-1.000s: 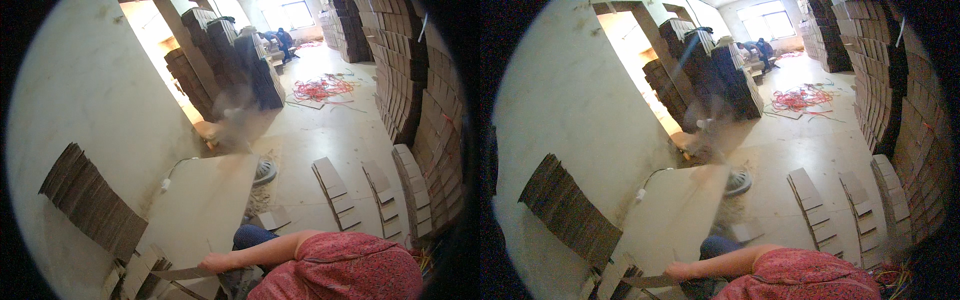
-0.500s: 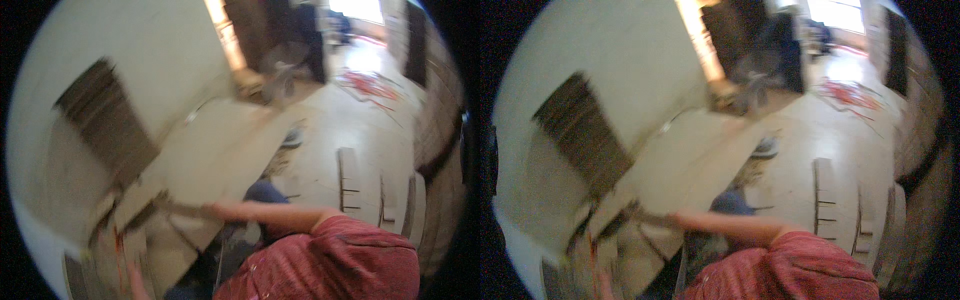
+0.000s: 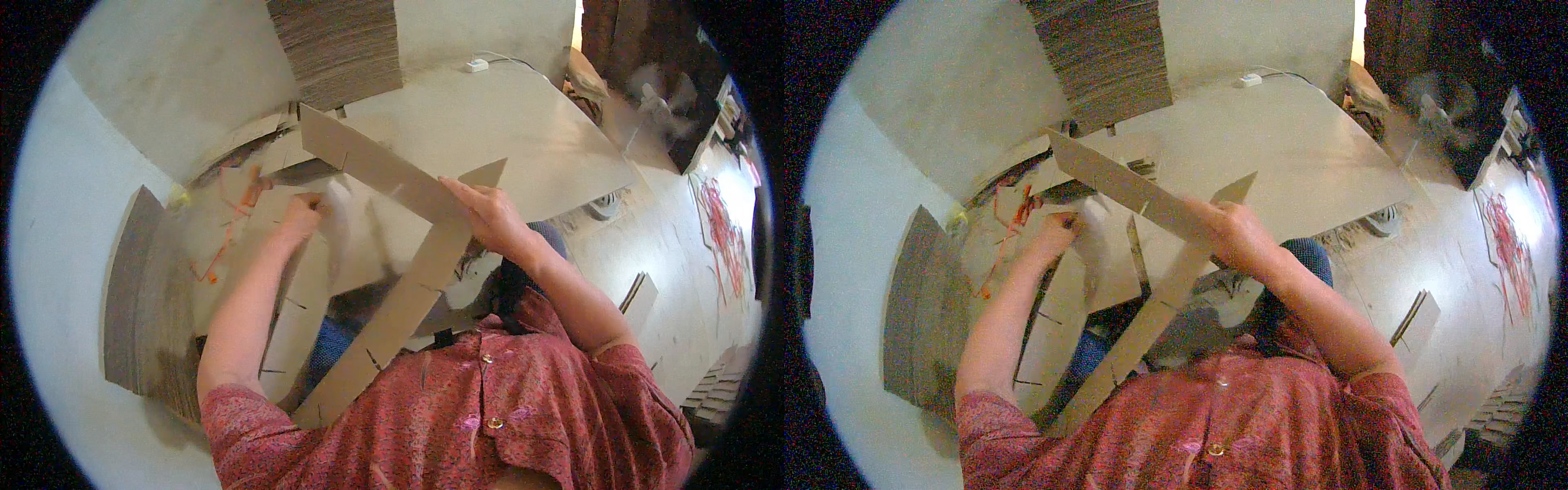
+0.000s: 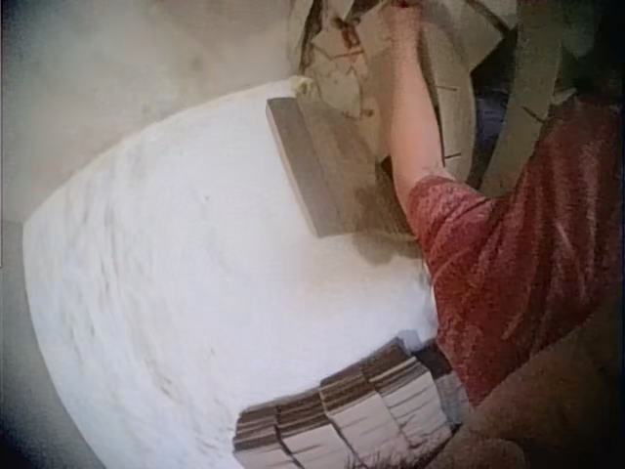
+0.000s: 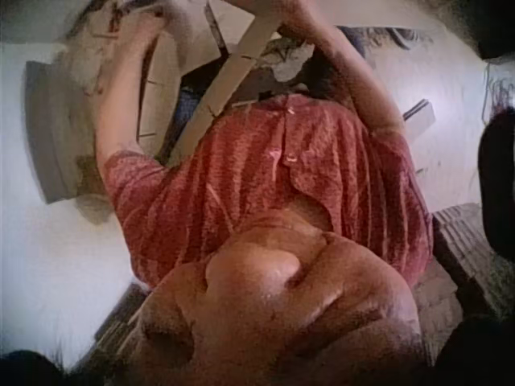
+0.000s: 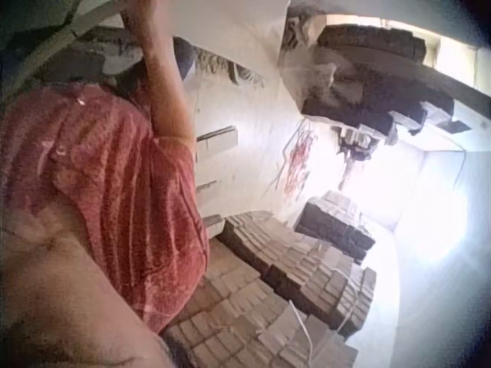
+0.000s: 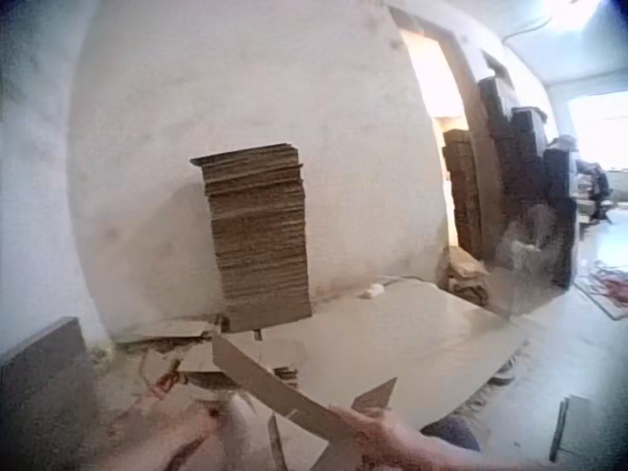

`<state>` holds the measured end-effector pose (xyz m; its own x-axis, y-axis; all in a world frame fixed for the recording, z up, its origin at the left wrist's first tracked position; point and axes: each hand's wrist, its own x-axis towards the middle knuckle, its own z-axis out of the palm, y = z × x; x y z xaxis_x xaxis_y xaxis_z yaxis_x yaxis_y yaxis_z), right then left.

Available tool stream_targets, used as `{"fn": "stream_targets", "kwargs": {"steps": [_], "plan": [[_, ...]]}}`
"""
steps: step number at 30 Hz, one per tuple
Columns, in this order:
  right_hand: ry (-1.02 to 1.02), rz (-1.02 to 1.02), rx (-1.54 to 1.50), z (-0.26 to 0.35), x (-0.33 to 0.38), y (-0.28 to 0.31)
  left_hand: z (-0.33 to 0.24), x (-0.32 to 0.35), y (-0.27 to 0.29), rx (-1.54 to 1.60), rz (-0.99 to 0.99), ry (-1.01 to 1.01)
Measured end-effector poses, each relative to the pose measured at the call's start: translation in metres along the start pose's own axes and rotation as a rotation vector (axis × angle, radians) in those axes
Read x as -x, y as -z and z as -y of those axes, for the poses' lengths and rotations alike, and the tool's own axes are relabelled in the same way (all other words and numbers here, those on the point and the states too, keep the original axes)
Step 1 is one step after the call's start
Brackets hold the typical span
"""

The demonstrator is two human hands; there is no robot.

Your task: The person sits on the floor and repeatedly folds and inserts pre-cut cardboard dividers into a larger cardboard sheet to form a multi-compartment structure. The person handles each divider one at a time, aligning and pressing them into place.

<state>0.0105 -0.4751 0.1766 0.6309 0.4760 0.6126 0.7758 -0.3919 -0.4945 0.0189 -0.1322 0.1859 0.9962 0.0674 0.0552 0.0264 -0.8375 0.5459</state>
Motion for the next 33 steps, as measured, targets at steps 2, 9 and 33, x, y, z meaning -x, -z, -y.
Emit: {"fn": "stream_targets", "kwargs": {"steps": [2, 9, 33], "plan": [[-0.060, 0.057, 0.006, -0.004, -0.001, 0.001, -0.011, -0.003, -0.025, 0.019, 0.077, -0.083], [-0.205, 0.217, 0.120, -0.012, 0.002, 0.007, -0.055, 0.006, -0.072, -0.112, 0.044, -0.491], [-0.229, 0.572, 0.292, -0.061, 0.007, -0.040, 0.094, 0.008, -0.059, -0.394, 0.029, 0.159]]}}
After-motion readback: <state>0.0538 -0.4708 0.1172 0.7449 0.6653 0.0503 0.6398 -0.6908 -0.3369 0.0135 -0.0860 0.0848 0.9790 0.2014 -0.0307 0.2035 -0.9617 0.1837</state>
